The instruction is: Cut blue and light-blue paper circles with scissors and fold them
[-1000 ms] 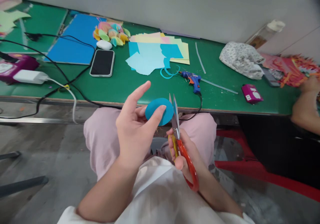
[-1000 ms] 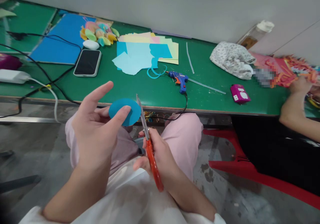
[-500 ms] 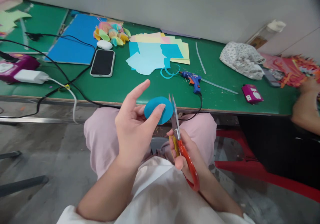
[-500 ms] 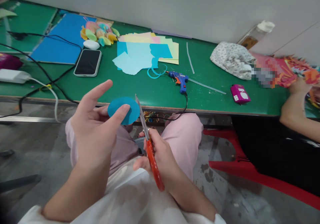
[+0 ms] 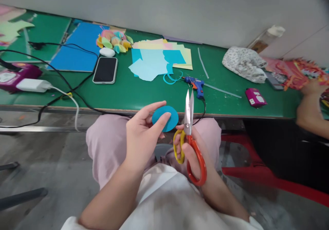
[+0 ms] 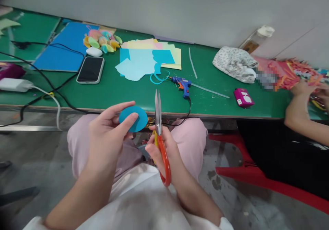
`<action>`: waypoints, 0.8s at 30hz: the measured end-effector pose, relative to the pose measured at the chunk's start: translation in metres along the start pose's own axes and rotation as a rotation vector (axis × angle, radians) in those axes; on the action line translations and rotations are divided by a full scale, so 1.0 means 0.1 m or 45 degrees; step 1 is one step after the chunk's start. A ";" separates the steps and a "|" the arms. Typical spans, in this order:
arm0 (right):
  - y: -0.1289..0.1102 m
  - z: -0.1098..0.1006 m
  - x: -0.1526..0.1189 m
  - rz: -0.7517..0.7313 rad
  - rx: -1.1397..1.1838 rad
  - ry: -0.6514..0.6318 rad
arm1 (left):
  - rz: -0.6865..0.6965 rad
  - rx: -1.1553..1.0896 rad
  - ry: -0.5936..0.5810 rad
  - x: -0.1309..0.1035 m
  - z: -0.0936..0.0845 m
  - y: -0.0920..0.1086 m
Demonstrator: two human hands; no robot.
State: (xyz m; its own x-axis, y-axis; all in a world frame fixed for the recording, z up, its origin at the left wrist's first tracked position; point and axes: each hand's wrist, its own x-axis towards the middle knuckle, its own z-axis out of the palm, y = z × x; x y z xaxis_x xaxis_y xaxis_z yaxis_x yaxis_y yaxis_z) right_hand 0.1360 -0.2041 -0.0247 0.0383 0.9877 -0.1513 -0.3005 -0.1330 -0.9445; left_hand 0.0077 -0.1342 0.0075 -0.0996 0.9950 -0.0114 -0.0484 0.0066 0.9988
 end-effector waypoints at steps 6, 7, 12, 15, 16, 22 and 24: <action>-0.22 0.05 0.25 -0.119 -0.014 0.199 | -0.178 -0.084 -0.147 -0.06 0.09 -0.02; -0.23 0.05 0.27 -0.121 -0.008 0.222 | -0.207 -0.101 -0.169 -0.07 0.10 -0.02; -0.18 0.01 0.27 -0.093 0.061 0.243 | -0.268 -0.136 -0.211 -0.07 0.12 -0.03; -0.18 0.00 0.26 -0.111 0.057 0.278 | -0.282 -0.196 -0.266 -0.06 0.11 -0.08; -0.19 -0.01 0.26 -0.118 0.056 0.294 | -0.284 -0.233 -0.280 -0.05 0.10 -0.10; -0.26 -0.04 0.28 -0.104 0.095 0.321 | -0.089 -0.349 -0.282 0.03 -0.01 -0.28; -0.27 -0.06 0.28 -0.017 0.147 0.271 | 0.131 -0.283 -0.426 0.07 -0.07 -0.32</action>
State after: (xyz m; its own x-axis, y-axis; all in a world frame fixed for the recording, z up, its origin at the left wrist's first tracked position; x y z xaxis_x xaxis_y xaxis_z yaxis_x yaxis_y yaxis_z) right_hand 0.1507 -0.1732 -0.0054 0.2396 0.9482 -0.2087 -0.4054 -0.0976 -0.9089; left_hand 0.0017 -0.1280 -0.0247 0.2115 0.9672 0.1408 -0.2719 -0.0801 0.9590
